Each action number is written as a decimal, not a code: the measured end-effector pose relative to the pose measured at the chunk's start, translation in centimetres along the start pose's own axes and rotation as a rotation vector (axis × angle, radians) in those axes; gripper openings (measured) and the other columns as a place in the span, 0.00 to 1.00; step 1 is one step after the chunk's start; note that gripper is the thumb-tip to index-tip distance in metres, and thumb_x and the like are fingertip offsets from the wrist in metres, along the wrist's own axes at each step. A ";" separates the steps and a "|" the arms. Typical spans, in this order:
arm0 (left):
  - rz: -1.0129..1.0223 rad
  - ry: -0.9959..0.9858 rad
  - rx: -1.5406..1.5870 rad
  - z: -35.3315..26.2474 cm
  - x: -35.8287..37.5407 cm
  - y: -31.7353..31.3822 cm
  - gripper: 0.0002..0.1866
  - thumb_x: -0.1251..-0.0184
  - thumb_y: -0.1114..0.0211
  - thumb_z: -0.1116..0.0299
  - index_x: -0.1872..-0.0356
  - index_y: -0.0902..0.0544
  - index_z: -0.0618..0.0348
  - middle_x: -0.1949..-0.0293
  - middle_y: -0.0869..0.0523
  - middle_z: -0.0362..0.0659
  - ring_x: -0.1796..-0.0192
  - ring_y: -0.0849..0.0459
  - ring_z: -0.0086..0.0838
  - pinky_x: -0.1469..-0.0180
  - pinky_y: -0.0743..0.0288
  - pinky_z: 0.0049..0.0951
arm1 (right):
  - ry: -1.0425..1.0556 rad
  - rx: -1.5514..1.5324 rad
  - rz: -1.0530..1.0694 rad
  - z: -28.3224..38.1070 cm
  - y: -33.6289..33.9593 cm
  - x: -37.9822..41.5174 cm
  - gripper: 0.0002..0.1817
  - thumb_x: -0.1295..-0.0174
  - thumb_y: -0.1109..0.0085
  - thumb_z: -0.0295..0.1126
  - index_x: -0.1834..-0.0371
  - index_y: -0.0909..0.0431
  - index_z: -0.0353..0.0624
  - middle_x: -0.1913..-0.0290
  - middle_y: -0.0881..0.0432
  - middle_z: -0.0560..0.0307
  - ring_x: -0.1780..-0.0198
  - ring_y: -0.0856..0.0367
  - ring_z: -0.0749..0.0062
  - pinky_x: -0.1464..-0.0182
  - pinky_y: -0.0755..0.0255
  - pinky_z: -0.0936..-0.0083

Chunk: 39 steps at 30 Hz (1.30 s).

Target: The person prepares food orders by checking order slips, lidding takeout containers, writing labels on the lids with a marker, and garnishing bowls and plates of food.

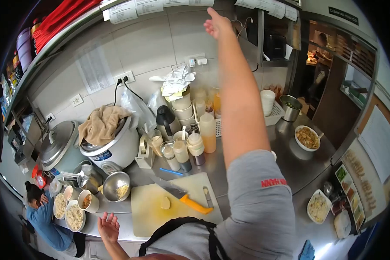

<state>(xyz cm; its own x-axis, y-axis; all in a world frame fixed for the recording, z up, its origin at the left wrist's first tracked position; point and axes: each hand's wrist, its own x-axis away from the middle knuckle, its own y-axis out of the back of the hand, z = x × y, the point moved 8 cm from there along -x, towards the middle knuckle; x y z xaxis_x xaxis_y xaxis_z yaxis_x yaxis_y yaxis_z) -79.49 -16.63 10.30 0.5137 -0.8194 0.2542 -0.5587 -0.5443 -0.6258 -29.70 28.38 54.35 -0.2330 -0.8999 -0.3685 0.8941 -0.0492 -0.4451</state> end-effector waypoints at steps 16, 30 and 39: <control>-0.150 -0.076 -0.108 3.5 0.4 -5.5 0.18 0.41 0.53 0.49 0.60 0.29 0.49 0.67 0.23 0.38 0.68 0.23 0.27 0.71 0.31 0.23 | 0.309 -0.426 -0.206 3.7 3.1 -6.3 0.06 0.52 0.49 0.27 0.70 0.32 0.42 0.79 0.30 0.60 0.86 0.35 0.79 0.90 0.44 0.86; -0.198 -0.116 -0.107 2.6 1.6 -4.7 0.17 0.40 0.53 0.50 0.60 0.29 0.49 0.67 0.23 0.38 0.68 0.23 0.27 0.71 0.31 0.23 | 0.068 -0.302 0.309 -1.0 -9.6 -4.5 0.21 0.51 0.44 0.49 0.70 0.31 0.41 0.78 0.29 0.59 0.83 0.35 0.82 0.87 0.43 0.87; -0.233 -0.125 -0.104 3.1 2.3 -2.5 0.17 0.42 0.51 0.49 0.61 0.28 0.49 0.69 0.22 0.38 0.69 0.23 0.27 0.72 0.30 0.23 | 0.362 -0.346 0.036 1.7 -7.1 -3.1 0.04 0.52 0.50 0.24 0.73 0.33 0.38 0.83 0.31 0.60 0.86 0.35 0.81 0.88 0.45 0.87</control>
<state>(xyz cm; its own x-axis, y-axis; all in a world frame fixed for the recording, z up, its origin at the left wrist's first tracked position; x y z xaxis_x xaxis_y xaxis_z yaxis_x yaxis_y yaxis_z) -74.84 -16.61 10.19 0.7089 -0.6449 0.2855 -0.4764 -0.7363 -0.4805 -34.70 30.77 60.06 -0.3769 -0.6877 -0.6205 0.7392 0.1804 -0.6489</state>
